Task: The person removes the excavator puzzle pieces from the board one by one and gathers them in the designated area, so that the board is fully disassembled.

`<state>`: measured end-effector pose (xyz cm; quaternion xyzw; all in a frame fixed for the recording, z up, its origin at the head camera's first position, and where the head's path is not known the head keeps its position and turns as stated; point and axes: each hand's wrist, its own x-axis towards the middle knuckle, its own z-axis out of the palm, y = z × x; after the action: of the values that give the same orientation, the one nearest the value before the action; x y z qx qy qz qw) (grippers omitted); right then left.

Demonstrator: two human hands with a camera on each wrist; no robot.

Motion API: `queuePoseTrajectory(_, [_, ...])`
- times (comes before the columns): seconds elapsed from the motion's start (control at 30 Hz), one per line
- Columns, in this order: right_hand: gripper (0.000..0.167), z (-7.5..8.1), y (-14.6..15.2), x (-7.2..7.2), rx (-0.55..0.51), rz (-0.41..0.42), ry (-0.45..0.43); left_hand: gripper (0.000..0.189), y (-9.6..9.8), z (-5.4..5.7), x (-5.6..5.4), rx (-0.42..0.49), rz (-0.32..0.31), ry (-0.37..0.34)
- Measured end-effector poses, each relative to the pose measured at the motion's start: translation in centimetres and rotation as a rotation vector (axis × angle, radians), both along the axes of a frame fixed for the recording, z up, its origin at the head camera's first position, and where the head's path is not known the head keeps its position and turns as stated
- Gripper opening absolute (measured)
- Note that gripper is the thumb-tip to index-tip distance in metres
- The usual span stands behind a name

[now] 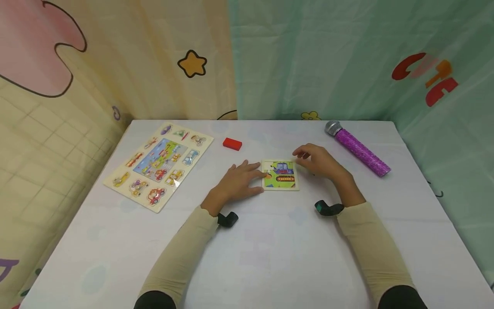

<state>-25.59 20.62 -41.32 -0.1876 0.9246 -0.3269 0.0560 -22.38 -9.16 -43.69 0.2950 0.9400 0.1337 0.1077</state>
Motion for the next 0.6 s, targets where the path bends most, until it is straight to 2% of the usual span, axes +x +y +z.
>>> queuePoseTrajectory(0.13, [0.025, -0.1, -3.4, -0.5, 0.065, 0.15, -0.025, 0.053, 0.1, 0.0, -0.1, -0.011, -0.001, 0.004])
queuePoseTrajectory(0.27, [0.026, -0.7, -5.7, -0.9, 0.141, 0.22, 0.011, 0.054, 0.1, -0.2, -0.1, -0.014, -0.013, 0.021])
queuePoseTrajectory(0.4, [0.026, -0.6, -6.6, -0.8, 0.207, 0.212, 0.016, 0.055, 0.2, -0.3, -0.2, -0.022, -0.013, 0.022])
queuePoseTrajectory(0.6, [0.024, -0.6, -6.8, -0.7, 0.199, 0.181, -0.011, 0.054, 0.0, -0.2, 0.0, -0.016, 0.001, 0.022])
